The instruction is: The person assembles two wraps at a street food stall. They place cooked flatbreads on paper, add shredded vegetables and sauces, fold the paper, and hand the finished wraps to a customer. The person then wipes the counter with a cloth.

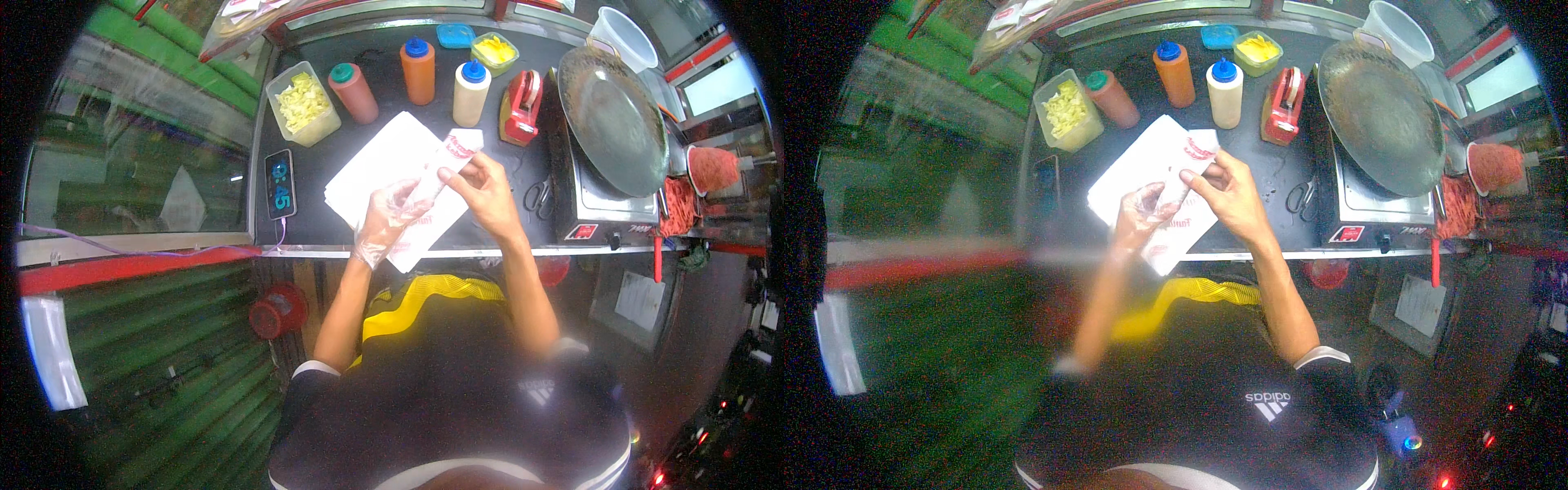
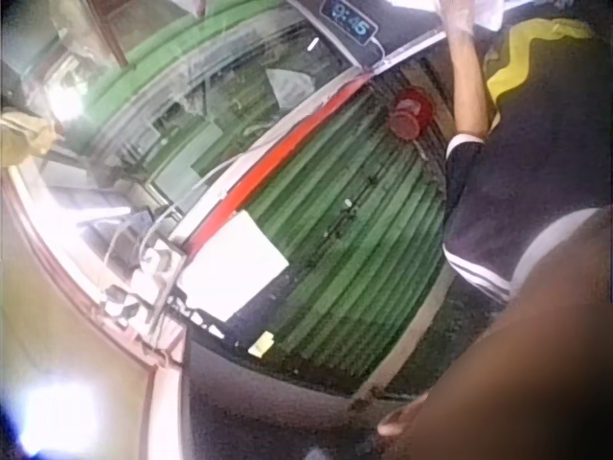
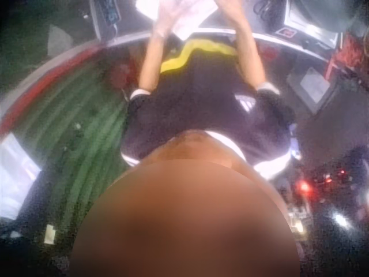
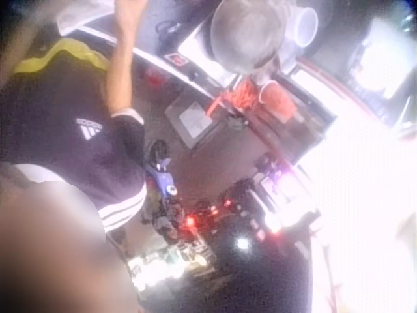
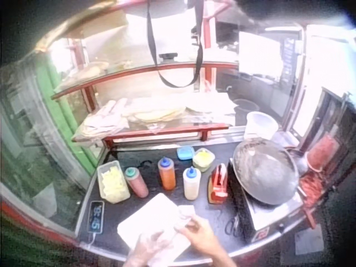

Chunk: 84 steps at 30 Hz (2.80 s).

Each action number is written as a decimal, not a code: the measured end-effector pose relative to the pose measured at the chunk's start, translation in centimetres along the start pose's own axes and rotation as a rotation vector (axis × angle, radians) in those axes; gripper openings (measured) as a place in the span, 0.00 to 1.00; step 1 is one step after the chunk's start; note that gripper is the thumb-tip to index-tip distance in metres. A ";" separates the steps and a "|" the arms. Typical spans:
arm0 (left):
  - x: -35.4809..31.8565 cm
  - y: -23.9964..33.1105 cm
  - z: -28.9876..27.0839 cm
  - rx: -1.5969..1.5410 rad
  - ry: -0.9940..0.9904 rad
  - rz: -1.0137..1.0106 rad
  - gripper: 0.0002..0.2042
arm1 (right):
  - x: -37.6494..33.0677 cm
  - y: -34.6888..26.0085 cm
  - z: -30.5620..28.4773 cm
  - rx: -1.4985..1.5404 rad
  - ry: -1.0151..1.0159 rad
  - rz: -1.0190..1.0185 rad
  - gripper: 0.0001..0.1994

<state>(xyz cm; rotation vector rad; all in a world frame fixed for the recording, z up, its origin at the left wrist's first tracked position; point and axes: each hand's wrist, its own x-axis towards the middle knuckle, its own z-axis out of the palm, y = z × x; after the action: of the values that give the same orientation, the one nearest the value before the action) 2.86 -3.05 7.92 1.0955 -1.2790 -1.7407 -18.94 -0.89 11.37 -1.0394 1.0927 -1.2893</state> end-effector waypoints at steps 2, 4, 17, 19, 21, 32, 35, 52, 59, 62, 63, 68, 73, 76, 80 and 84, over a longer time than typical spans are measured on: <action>1.0 0.5 -0.1 0.034 -0.038 0.076 0.21 | 0.9 -1.3 0.4 -0.109 -0.020 -0.106 0.23; 2.0 0.1 -0.2 -0.056 -0.022 0.103 0.19 | 1.5 -1.9 0.8 -0.262 -0.030 -0.186 0.22; 3.9 -7.5 -0.7 -0.099 0.061 0.187 0.16 | 1.6 2.2 1.0 -0.540 -0.034 -0.256 0.18; 3.9 -7.6 -0.9 -0.115 0.058 0.174 0.16 | 1.7 1.9 1.1 -0.533 -0.019 -0.274 0.18; 4.1 -7.7 -0.7 -0.131 0.073 0.159 0.16 | 1.7 1.1 1.4 -0.511 -0.040 -0.239 0.16; 4.3 -8.1 0.5 0.008 0.161 0.239 0.17 | 2.5 -6.2 0.0 -0.646 -0.070 -0.548 0.15; 4.5 -7.7 1.3 -0.048 0.200 0.282 0.15 | 2.5 -3.7 1.8 -0.678 -0.034 -0.322 0.21; 9.1 3.9 -4.6 0.360 0.068 0.391 0.09 | 8.9 -2.5 0.3 -0.655 -0.045 -0.278 0.16; 2.4 -2.3 -5.0 0.459 0.051 -0.036 0.14 | 3.0 4.6 -0.6 -0.513 -0.218 0.257 0.14; 0.1 -8.0 -4.6 0.193 0.087 -0.249 0.12 | 0.2 8.8 -2.1 -0.407 -0.071 0.085 0.14; -0.3 -9.2 -4.7 0.199 0.124 -0.262 0.12 | 0.0 9.6 -3.0 -0.330 0.151 0.025 0.13; -0.6 -10.9 -4.5 0.172 0.281 -0.271 0.10 | 2.4 8.0 -11.1 -0.090 0.830 -0.101 0.19; -0.8 -9.2 -3.4 0.394 0.265 -0.232 0.10 | 5.1 4.7 -15.2 -0.145 0.509 0.160 0.27; -1.0 -7.8 -3.0 0.232 0.249 -0.255 0.13 | 6.0 4.0 -15.0 -0.107 0.513 0.173 0.26; -1.1 -6.1 -2.4 0.357 0.230 -0.299 0.15 | 5.6 3.6 -14.8 0.074 0.552 0.231 0.25; -1.1 -5.4 -1.9 0.346 0.266 -0.333 0.14 | 4.0 5.1 -14.4 0.254 0.475 0.137 0.24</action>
<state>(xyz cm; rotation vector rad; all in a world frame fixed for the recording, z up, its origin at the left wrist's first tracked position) 4.74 -1.31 2.72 1.7619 -1.3122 -1.5634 -32.16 -4.49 3.49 -0.4681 1.2838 -1.5581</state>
